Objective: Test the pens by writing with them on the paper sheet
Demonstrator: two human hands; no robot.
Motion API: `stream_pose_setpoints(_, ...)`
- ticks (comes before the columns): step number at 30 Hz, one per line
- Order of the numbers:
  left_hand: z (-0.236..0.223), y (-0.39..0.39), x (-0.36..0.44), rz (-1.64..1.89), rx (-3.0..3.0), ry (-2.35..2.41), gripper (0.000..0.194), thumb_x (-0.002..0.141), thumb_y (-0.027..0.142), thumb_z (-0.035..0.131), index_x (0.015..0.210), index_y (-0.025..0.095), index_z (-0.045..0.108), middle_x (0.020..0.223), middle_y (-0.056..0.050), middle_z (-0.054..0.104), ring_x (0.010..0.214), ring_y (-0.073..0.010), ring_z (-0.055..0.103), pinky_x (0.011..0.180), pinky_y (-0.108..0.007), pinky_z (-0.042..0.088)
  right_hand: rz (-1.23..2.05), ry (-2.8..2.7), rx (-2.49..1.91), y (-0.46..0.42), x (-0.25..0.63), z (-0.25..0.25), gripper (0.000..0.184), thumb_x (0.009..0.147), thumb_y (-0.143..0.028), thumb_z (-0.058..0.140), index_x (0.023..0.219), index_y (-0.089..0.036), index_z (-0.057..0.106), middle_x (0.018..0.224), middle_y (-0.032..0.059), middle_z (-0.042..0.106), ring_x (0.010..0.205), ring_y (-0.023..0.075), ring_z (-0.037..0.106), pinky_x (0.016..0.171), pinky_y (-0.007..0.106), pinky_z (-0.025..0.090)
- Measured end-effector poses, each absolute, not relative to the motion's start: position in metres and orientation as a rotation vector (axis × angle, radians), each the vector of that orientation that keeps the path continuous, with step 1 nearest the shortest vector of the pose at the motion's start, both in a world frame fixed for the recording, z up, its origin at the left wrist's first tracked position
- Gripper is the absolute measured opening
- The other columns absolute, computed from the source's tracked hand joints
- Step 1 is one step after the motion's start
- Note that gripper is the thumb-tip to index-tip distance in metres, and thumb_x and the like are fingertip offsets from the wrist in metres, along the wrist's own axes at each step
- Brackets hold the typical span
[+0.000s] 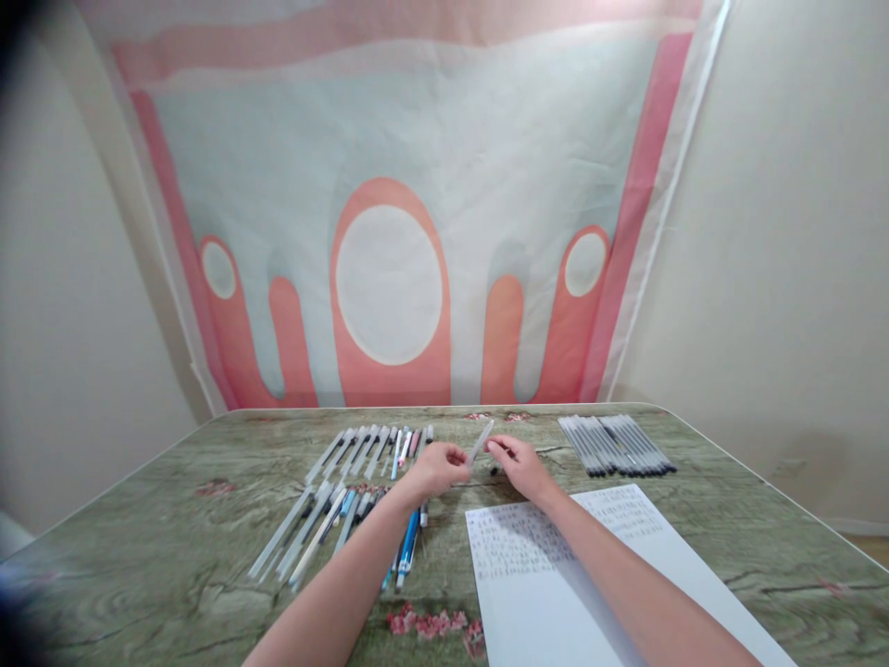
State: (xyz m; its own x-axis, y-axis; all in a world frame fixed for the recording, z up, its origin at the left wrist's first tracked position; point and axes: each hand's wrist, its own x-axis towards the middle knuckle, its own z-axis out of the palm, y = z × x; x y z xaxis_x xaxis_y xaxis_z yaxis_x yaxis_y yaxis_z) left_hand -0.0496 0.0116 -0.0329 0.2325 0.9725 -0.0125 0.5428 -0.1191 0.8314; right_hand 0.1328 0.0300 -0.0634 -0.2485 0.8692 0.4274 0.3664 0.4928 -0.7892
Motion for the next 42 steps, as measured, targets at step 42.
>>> stream_pose_setpoints(42, -0.047, 0.013, -0.031, 1.253, 0.485, 0.749, 0.009, 0.076, 0.01, 0.054, 0.082, 0.013, 0.048, 0.08, -0.009, 0.064, 0.072, -0.0139, 0.062, 0.071, -0.028, 0.048, 0.895, -1.597, -0.997, 0.022, 0.116, -0.067, 0.03, 0.07, -0.042, 0.059, 0.084, -0.016, 0.058, 0.058, -0.003, 0.053, 0.048, 0.0083, 0.043, 0.045, 0.02, 0.034)
